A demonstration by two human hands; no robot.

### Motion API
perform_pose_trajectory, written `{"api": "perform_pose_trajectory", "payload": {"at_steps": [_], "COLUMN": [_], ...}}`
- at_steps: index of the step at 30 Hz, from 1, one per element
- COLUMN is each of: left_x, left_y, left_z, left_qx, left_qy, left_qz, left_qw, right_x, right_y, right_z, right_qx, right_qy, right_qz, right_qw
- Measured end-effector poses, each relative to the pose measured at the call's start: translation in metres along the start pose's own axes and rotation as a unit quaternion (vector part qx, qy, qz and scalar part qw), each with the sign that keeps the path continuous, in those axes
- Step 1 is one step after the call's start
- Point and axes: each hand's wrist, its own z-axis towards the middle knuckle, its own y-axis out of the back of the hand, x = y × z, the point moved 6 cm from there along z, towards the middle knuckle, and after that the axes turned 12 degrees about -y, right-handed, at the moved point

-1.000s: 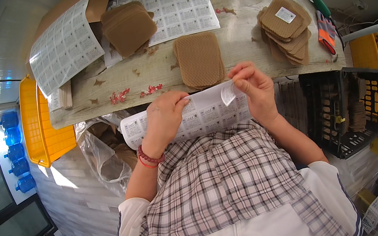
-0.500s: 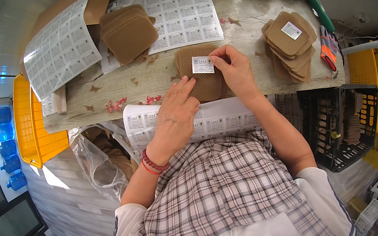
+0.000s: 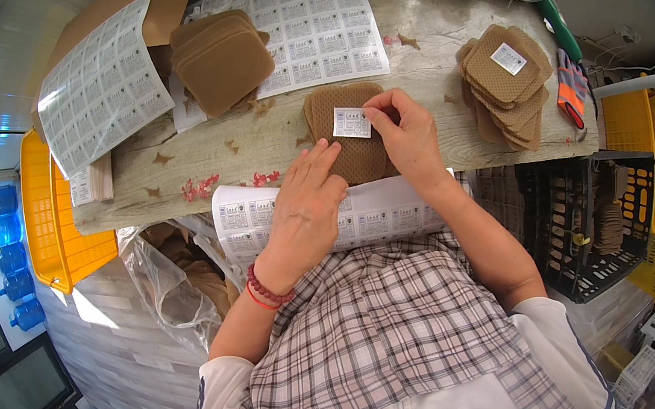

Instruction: The person repeatedly peels labels from a roll and sticks them onto small brown cardboard pieces, then stacks the labeled pieces on the table. The person also retrieves more cardboard pieces from a plastic bag and continues labeling them.

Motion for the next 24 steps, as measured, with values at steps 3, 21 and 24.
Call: {"api": "perform_pose_trajectory", "payload": {"at_steps": [3,21,24], "left_x": [0.000,0.001,0.000], "left_y": [0.000,-0.004,-0.004], "left_z": [0.001,0.005,0.006], "left_qx": [-0.003,0.030,0.025], "left_qy": [0.001,0.025,0.020], "left_qz": [-0.001,0.026,0.027], "left_qw": [1.000,0.999,0.999], "right_x": [-0.002,0.025,0.023], "right_y": [0.000,-0.013,-0.007], "right_z": [0.001,-0.016,-0.014], "right_qx": [0.002,-0.138,-0.193], "right_qy": [0.002,0.209,0.186], "right_qz": [0.004,-0.251,-0.224], "right_qw": [1.000,0.935,0.937]}}
